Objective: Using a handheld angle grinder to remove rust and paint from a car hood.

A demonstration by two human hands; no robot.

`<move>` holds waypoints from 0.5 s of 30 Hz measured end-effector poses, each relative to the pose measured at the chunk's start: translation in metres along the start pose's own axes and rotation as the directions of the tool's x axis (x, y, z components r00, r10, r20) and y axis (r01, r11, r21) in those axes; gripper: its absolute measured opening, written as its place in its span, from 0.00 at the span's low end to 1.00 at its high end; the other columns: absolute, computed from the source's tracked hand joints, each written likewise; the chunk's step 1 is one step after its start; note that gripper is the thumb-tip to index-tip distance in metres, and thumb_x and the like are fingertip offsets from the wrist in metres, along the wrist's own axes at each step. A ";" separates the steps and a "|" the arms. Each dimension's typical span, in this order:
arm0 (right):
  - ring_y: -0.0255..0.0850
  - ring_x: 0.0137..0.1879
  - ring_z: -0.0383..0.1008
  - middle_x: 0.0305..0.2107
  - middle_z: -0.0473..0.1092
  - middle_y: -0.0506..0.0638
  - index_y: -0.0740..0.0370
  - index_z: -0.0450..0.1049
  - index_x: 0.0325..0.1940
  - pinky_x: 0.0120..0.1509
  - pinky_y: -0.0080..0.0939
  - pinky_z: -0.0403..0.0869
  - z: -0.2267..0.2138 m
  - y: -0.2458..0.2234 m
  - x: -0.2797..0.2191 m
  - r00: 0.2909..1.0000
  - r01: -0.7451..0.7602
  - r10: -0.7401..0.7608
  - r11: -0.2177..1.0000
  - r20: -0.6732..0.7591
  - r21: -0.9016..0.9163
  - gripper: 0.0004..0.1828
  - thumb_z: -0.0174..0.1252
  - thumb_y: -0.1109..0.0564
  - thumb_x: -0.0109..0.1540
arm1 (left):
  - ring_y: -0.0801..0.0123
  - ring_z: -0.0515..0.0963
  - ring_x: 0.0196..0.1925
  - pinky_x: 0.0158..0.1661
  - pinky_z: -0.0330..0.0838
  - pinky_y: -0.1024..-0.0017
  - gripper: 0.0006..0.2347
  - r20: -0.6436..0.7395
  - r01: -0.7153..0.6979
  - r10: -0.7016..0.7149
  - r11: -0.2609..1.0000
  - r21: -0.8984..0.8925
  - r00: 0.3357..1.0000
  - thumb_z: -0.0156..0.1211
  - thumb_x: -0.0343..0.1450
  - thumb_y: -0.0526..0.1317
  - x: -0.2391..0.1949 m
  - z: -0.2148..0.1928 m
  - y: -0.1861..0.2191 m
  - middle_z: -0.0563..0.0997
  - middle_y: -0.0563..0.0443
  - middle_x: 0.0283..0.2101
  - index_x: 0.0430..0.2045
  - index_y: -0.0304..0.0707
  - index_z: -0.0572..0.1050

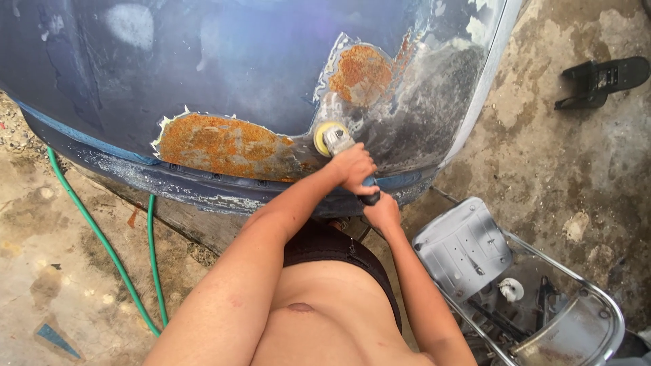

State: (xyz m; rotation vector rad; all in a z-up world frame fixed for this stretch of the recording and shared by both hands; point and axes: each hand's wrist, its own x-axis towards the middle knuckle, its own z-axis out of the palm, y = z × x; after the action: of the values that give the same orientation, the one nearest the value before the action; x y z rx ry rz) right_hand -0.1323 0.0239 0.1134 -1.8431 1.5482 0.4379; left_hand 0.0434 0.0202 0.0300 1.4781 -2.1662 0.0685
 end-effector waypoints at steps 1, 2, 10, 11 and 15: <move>0.62 0.55 0.78 0.40 0.79 0.63 0.64 0.79 0.48 0.56 0.60 0.76 0.003 0.003 0.007 1.000 0.004 -0.004 1.000 -0.001 -0.003 0.20 0.57 0.53 0.55 | 0.62 0.78 0.22 0.40 0.63 0.59 0.27 -0.003 0.002 -0.002 1.000 0.003 1.000 0.43 0.61 0.71 0.002 0.005 -0.003 0.79 0.51 0.17 0.15 0.50 0.75; 0.61 0.54 0.78 0.39 0.79 0.61 0.62 0.80 0.47 0.55 0.59 0.76 0.007 0.007 0.015 1.000 -0.009 0.009 1.000 -0.007 -0.005 0.21 0.59 0.51 0.54 | 0.61 0.78 0.22 0.40 0.63 0.59 0.27 -0.004 -0.014 0.014 1.000 -0.017 1.000 0.43 0.61 0.71 0.004 0.010 -0.006 0.79 0.51 0.17 0.14 0.49 0.75; 0.63 0.56 0.77 0.41 0.78 0.67 0.66 0.79 0.46 0.56 0.61 0.75 0.000 0.007 0.029 1.000 -0.001 0.000 1.000 0.021 0.021 0.21 0.58 0.52 0.54 | 0.58 0.81 0.21 0.40 0.65 0.56 0.28 0.000 0.011 -0.011 0.999 -0.031 1.000 0.43 0.61 0.70 0.012 -0.012 -0.002 0.80 0.46 0.16 0.11 0.46 0.75; 0.62 0.56 0.77 0.41 0.79 0.65 0.66 0.79 0.47 0.56 0.61 0.75 0.000 0.007 0.026 0.999 -0.004 0.003 1.000 0.048 0.025 0.21 0.59 0.51 0.53 | 0.58 0.81 0.22 0.40 0.65 0.57 0.28 0.035 0.034 -0.034 0.999 -0.018 0.999 0.42 0.61 0.71 0.009 -0.010 0.001 0.81 0.46 0.16 0.12 0.46 0.76; 0.62 0.54 0.78 0.38 0.79 0.64 0.65 0.80 0.46 0.56 0.56 0.76 -0.014 -0.018 0.009 0.998 0.004 -0.009 0.997 0.061 0.082 0.19 0.58 0.54 0.55 | 0.60 0.79 0.21 0.39 0.64 0.60 0.27 0.066 0.074 -0.074 0.997 0.004 0.995 0.43 0.61 0.71 0.008 0.000 -0.011 0.80 0.49 0.16 0.12 0.49 0.75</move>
State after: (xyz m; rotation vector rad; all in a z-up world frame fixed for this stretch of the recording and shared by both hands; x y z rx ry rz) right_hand -0.1155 0.0087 0.1225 -1.7563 1.4965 0.4186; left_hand 0.0506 0.0088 0.0315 1.5810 -2.1604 -0.0043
